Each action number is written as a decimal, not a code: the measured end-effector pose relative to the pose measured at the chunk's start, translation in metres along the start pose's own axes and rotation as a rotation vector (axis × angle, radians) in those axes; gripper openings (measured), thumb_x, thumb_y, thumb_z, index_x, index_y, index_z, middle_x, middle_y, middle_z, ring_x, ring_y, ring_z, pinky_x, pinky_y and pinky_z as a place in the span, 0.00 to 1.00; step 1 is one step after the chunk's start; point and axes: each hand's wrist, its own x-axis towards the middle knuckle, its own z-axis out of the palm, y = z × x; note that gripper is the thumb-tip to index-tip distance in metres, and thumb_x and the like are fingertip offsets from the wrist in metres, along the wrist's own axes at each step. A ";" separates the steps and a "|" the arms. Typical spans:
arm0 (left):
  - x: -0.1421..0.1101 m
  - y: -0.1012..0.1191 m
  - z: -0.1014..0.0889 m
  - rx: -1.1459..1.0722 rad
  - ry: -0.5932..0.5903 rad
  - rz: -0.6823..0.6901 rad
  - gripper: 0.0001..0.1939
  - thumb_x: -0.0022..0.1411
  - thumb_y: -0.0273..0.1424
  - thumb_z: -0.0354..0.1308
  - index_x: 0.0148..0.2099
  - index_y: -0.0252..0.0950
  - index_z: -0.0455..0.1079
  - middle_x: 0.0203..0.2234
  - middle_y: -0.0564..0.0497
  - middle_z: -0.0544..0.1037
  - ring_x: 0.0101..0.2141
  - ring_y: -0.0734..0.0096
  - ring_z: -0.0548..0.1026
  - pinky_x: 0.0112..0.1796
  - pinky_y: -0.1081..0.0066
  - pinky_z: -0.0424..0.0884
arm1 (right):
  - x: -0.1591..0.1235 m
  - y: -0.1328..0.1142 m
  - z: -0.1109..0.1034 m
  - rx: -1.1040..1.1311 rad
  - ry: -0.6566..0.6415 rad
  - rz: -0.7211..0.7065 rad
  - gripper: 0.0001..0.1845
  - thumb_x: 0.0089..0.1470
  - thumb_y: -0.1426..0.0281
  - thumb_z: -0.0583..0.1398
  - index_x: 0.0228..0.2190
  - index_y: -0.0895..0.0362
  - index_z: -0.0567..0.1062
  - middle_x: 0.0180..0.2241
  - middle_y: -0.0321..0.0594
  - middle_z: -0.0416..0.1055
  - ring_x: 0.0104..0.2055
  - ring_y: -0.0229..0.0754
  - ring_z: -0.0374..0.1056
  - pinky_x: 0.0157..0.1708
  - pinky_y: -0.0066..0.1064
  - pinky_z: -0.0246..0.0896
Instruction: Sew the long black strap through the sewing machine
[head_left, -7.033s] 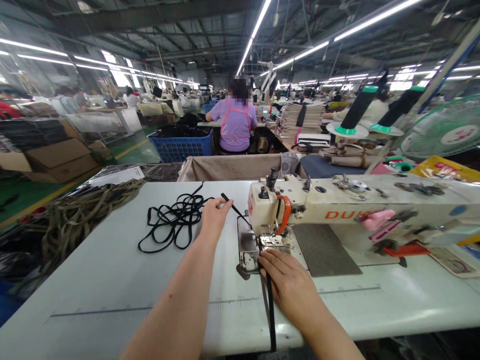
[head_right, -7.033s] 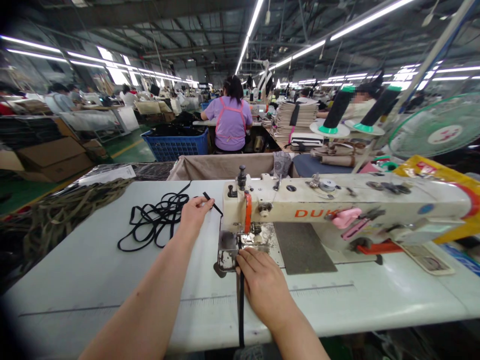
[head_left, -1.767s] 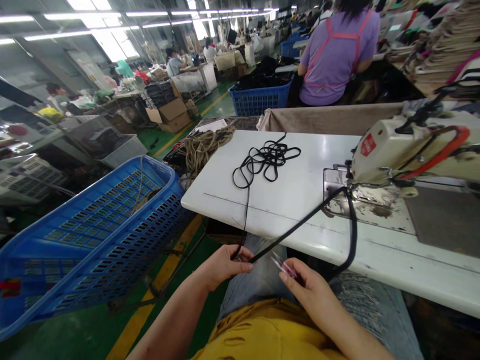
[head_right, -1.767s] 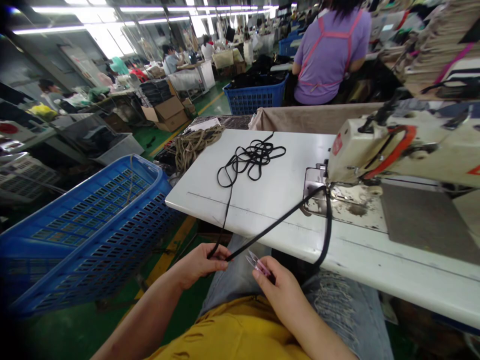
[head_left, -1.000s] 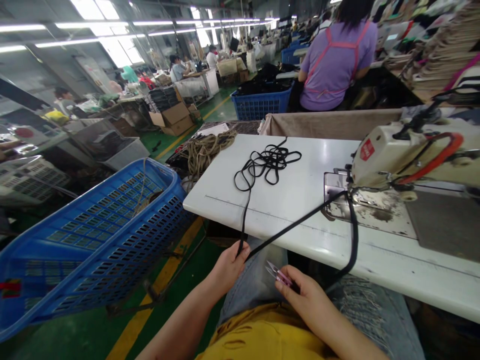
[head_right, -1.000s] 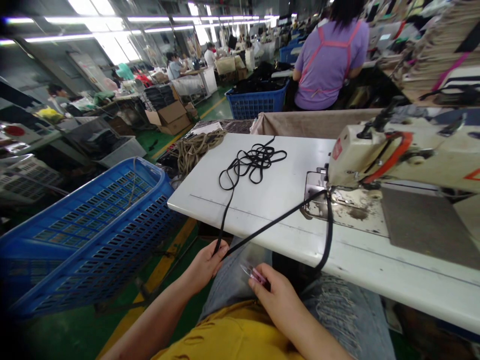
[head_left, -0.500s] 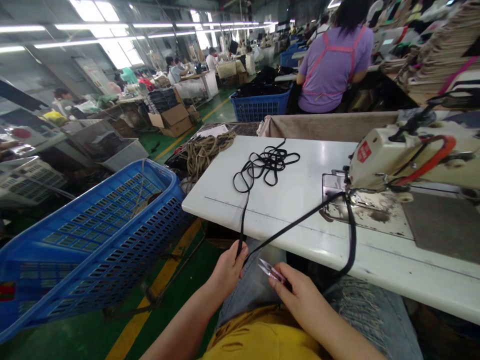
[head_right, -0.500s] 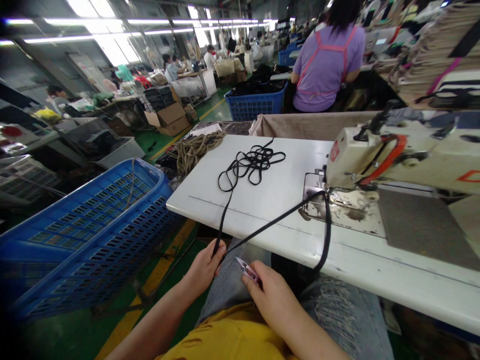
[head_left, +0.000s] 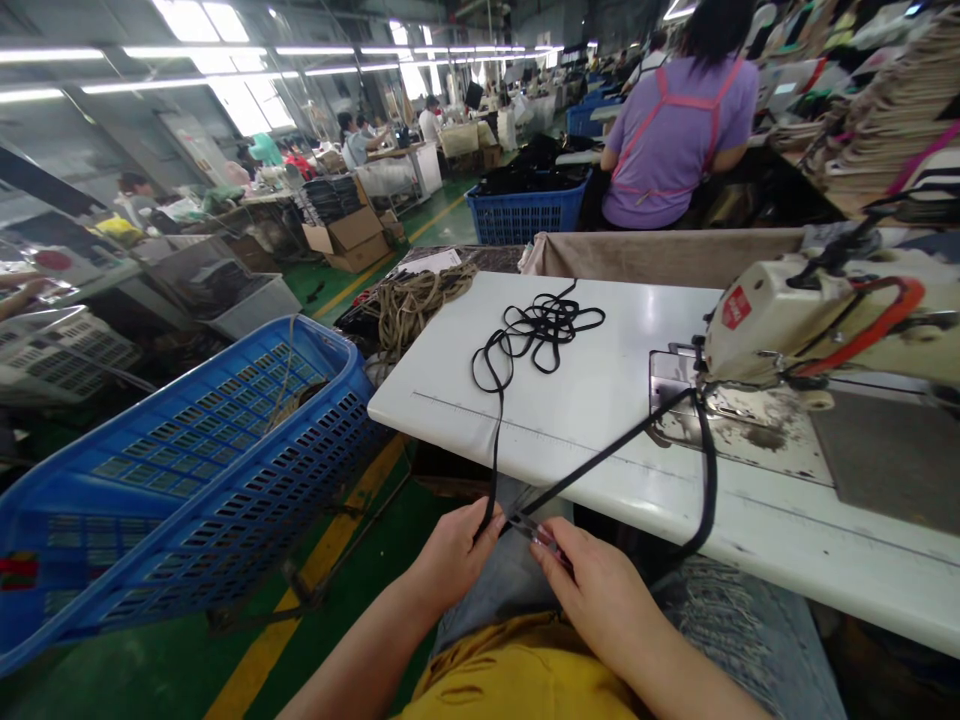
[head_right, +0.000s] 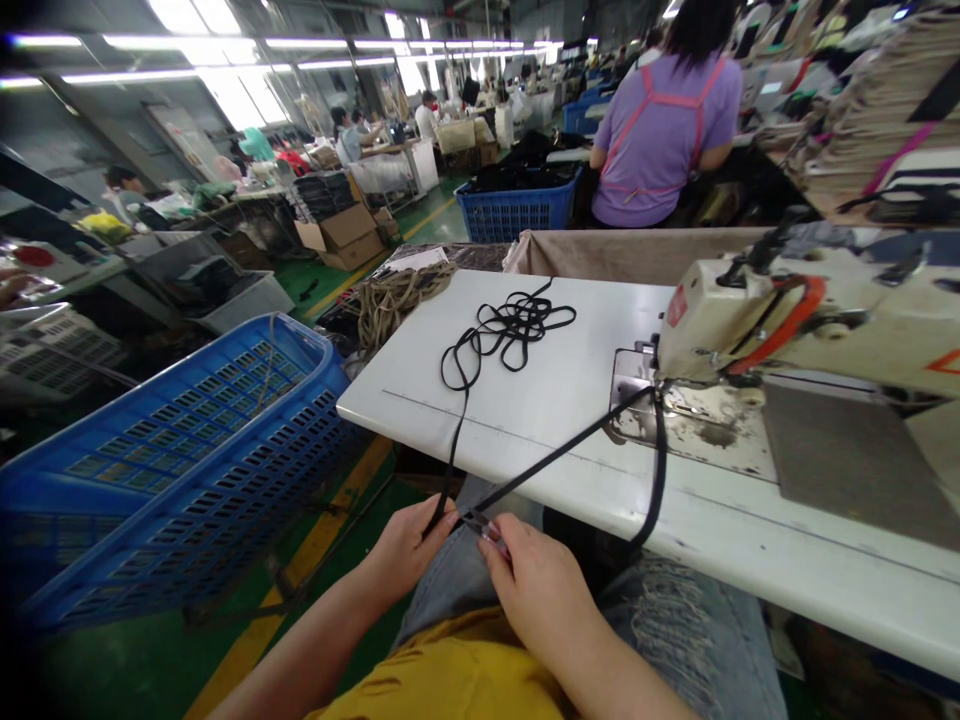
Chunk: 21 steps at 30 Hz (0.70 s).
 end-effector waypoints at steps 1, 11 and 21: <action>0.000 -0.004 0.002 0.039 -0.002 -0.002 0.17 0.79 0.40 0.46 0.41 0.39 0.70 0.33 0.49 0.78 0.35 0.66 0.76 0.41 0.69 0.71 | 0.000 0.000 0.000 0.002 -0.002 -0.002 0.12 0.72 0.63 0.53 0.37 0.53 0.72 0.36 0.41 0.80 0.38 0.46 0.78 0.36 0.34 0.62; -0.005 -0.037 0.021 0.546 -0.158 0.081 0.23 0.78 0.27 0.39 0.57 0.34 0.75 0.49 0.38 0.80 0.44 0.60 0.80 0.49 0.61 0.78 | -0.003 -0.002 0.003 -0.062 0.036 -0.048 0.13 0.73 0.63 0.53 0.39 0.53 0.74 0.36 0.41 0.81 0.37 0.45 0.78 0.35 0.33 0.63; -0.008 -0.029 0.018 0.822 -0.313 0.137 0.26 0.72 0.22 0.44 0.67 0.31 0.70 0.53 0.34 0.77 0.42 0.63 0.79 0.45 0.65 0.78 | 0.001 -0.008 0.004 -0.267 0.029 -0.048 0.11 0.73 0.66 0.55 0.37 0.54 0.73 0.33 0.42 0.80 0.34 0.48 0.79 0.33 0.34 0.60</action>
